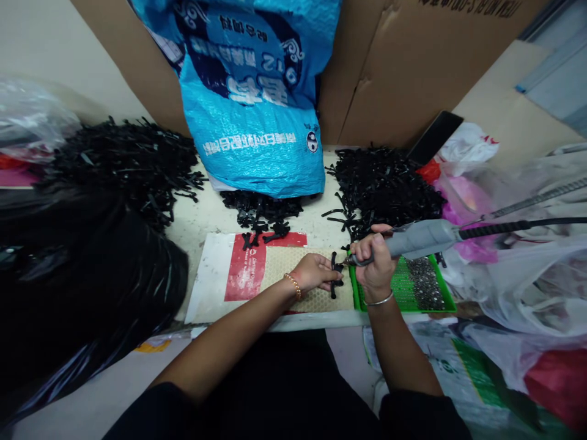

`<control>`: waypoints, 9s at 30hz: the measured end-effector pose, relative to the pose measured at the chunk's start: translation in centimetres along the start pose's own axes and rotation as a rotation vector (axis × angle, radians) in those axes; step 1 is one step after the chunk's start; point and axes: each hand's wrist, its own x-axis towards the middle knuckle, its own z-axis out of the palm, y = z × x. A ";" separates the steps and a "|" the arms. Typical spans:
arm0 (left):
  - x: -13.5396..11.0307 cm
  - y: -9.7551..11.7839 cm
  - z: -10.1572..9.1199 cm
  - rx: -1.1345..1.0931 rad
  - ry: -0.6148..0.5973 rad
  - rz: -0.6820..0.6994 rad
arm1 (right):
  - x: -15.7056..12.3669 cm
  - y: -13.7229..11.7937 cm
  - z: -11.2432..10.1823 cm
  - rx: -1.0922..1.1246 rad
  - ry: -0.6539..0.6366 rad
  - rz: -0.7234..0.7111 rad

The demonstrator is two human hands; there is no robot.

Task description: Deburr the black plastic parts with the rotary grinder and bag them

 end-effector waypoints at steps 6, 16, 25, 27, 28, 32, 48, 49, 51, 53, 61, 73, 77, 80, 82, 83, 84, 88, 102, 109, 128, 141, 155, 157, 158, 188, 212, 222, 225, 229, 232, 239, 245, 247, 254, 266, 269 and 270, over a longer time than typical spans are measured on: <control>0.1 -0.1 0.0 0.004 0.003 0.008 | -0.2 0.2 -0.1 -0.027 -0.011 0.012; -0.1 0.1 0.1 0.019 0.004 0.006 | -0.3 -0.3 -0.2 0.006 -0.032 0.000; 0.0 -0.2 0.1 0.024 0.008 0.007 | -0.5 0.1 -0.1 -0.021 -0.056 -0.023; 0.0 -0.2 0.1 0.022 0.014 0.009 | -0.6 0.1 -0.1 -0.019 -0.055 -0.021; 0.0 -0.1 0.1 0.021 0.014 0.010 | -0.6 0.1 0.0 -0.022 -0.054 -0.021; 0.0 -0.1 0.1 0.012 0.006 0.002 | -0.6 0.2 -0.1 -0.066 -0.047 -0.015; -0.4 0.3 0.3 0.043 0.040 0.009 | 0.4 1.6 -0.8 -0.029 -0.284 0.157; -0.4 0.3 0.3 0.045 0.043 0.012 | 0.4 1.7 -0.7 -0.020 -0.290 0.161; -0.4 0.2 0.3 0.041 0.045 0.018 | 0.4 1.7 -0.5 -0.015 -0.293 0.167; -0.4 0.2 0.3 0.025 0.039 0.023 | 0.3 1.0 -0.2 -0.025 -0.277 0.161; -0.3 0.3 0.2 0.020 0.042 0.005 | 2.3 -3.8 -4.7 -0.131 0.131 -0.218; -0.3 0.3 0.1 0.026 0.021 -0.014 | 4.1 -0.4 -8.2 -0.250 0.209 -0.087; -0.2 0.3 0.0 0.030 0.012 -0.020 | 4.2 -0.2 -8.5 -0.255 0.202 -0.082; -0.1 0.3 0.0 0.039 0.004 -0.021 | 4.2 -0.1 -8.7 -0.282 0.172 -0.097; -0.1 0.2 -0.1 0.050 0.000 -0.017 | 4.1 0.0 -8.7 -0.290 0.164 -0.113; 0.0 0.2 -0.1 0.053 -0.003 -0.013 | 4.1 0.0 -8.7 -0.287 0.163 -0.122; 0.0 0.1 -0.1 0.054 -0.007 -0.009 | 4.1 0.0 -8.7 -0.280 0.162 -0.129; 0.0 0.0 -0.2 0.058 -0.013 -0.004 | 4.2 -0.1 -8.7 -0.261 0.146 -0.116; -0.1 0.4 0.2 0.008 0.031 -0.031 | 4.4 0.0 -8.9 -0.311 0.152 -0.115; -0.1 0.2 0.1 -0.040 0.018 -0.001 | 1.1 -4.3 -4.0 -0.052 0.139 -0.077; 0.1 0.0 0.2 -0.032 0.020 0.013 | -2.6 -1.7 0.0 -0.001 0.015 0.131; 0.1 0.0 0.1 -0.015 0.024 0.009 | -2.6 -1.4 -0.2 -0.020 0.025 0.135; 0.3 -0.3 -0.1 -0.010 0.006 0.014 | -3.2 -0.7 -0.3 -0.062 -0.059 0.092; 0.3 -0.2 -0.1 -0.008 0.007 0.013 | -3.3 -0.6 -0.4 -0.074 -0.099 0.079; 0.2 -0.2 -0.1 -0.007 0.012 0.013 | -3.3 -0.5 -0.5 -0.078 -0.133 0.074; -0.5 0.5 -0.6 -0.006 -0.049 -0.031 | 3.7 -0.5 -8.0 -0.219 0.209 -0.063; 0.1 0.1 -0.8 0.003 -0.054 -0.030 | 3.8 -0.3 -8.9 -0.244 0.157 -0.083; 0.2 0.1 -0.8 -0.003 -0.050 -0.049 | 3.8 0.1 -8.8 -0.271 0.158 -0.070; 0.2 0.2 -0.7 -0.013 -0.048 -0.051 | 3.8 -0.1 -8.7 -0.288 0.164 -0.087; 0.0 0.4 -0.6 -0.025 -0.046 -0.051 | 3.7 -2.0 -7.4 -0.209 0.218 -0.140; -0.2 0.6 -0.5 -0.028 -0.037 -0.047 | 2.5 -3.5 -5.0 -0.037 0.194 -0.145; -0.4 0.7 -0.4 -0.058 -0.034 -0.029 | -1.0 -1.9 0.5 0.058 0.022 0.048; -0.1 0.4 -0.6 -0.072 -0.041 -0.036 | -0.7 -0.4 0.7 0.026 0.065 0.065; 0.0 0.3 -0.7 -0.079 -0.050 -0.032 | -0.7 -0.3 0.7 0.028 0.061 0.067; -0.1 0.5 -0.7 -0.069 -0.059 -0.026 | -0.9 0.0 0.7 0.020 0.053 0.070; 0.1 0.4 -0.8 -0.055 -0.060 -0.035 | -1.1 -0.5 0.9 -0.019 0.033 0.053; 0.1 0.3 -0.8 -0.058 -0.063 -0.030 | -1.1 -0.3 0.8 -0.008 0.020 0.038; 0.1 0.3 -0.8 -0.059 -0.063 -0.030 | -1.2 -0.2 0.8 -0.004 0.017 0.038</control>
